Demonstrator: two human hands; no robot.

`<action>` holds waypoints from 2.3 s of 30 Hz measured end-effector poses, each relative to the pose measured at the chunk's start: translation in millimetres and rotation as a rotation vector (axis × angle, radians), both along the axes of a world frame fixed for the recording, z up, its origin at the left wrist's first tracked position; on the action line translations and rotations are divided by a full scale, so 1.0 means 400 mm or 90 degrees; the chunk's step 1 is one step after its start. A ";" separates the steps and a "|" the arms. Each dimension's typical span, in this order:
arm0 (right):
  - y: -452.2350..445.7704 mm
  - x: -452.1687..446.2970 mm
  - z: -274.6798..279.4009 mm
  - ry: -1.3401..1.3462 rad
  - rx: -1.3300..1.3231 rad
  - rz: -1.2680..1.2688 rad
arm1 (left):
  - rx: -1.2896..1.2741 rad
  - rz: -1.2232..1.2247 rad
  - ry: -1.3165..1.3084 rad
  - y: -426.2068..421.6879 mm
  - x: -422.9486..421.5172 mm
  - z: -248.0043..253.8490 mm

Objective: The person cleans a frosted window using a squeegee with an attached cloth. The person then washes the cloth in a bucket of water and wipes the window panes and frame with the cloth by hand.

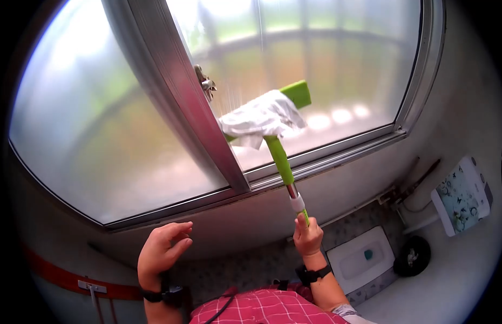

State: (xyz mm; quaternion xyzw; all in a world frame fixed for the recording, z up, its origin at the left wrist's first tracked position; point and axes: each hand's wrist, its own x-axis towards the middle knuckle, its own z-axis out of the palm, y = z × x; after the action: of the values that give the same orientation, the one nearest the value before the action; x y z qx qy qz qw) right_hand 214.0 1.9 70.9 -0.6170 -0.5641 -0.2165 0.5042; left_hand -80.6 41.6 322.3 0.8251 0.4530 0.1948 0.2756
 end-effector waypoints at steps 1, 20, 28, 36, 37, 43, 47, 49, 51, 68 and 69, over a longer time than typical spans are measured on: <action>0.029 0.005 0.038 0.000 -0.003 -0.003 | 0.005 -0.019 -0.004 0.005 0.010 0.000; -0.111 0.055 -0.176 0.058 -0.136 -0.062 | -0.119 0.141 -0.049 0.007 -0.118 -0.083; 0.063 0.156 0.233 0.145 0.077 -0.145 | 0.017 -0.010 -0.030 0.032 0.012 -0.006; -0.031 0.254 0.176 0.132 -0.002 -0.165 | -0.052 0.067 -0.078 0.012 -0.072 -0.079; -0.062 0.248 0.119 0.128 -0.034 -0.186 | -0.063 0.075 -0.087 0.008 -0.084 -0.096; -0.193 0.262 -0.091 0.154 -0.185 -0.245 | -0.121 0.089 -0.065 0.015 -0.055 -0.140; -0.167 0.319 -0.049 0.129 -0.151 -0.253 | -0.053 0.016 -0.007 0.054 0.035 -0.123; -0.142 0.344 0.008 0.121 -0.109 -0.234 | -0.037 -0.013 -0.014 0.064 0.093 -0.106; -0.109 0.370 0.094 0.161 -0.079 -0.210 | -0.033 -0.049 -0.031 0.066 0.138 -0.094; -0.041 0.325 0.223 0.193 0.152 0.197 | -0.037 0.130 -0.125 -0.009 -0.003 -0.197; -0.041 0.300 0.217 0.160 0.143 0.200 | -0.060 0.126 -0.156 -0.014 -0.018 -0.212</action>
State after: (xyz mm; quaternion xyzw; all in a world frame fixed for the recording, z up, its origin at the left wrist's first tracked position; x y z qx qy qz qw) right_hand 334.0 -14.5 157.6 -0.4837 -0.5586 -0.1183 0.6633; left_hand -87.9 35.9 237.4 0.7329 0.5038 0.2988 0.3462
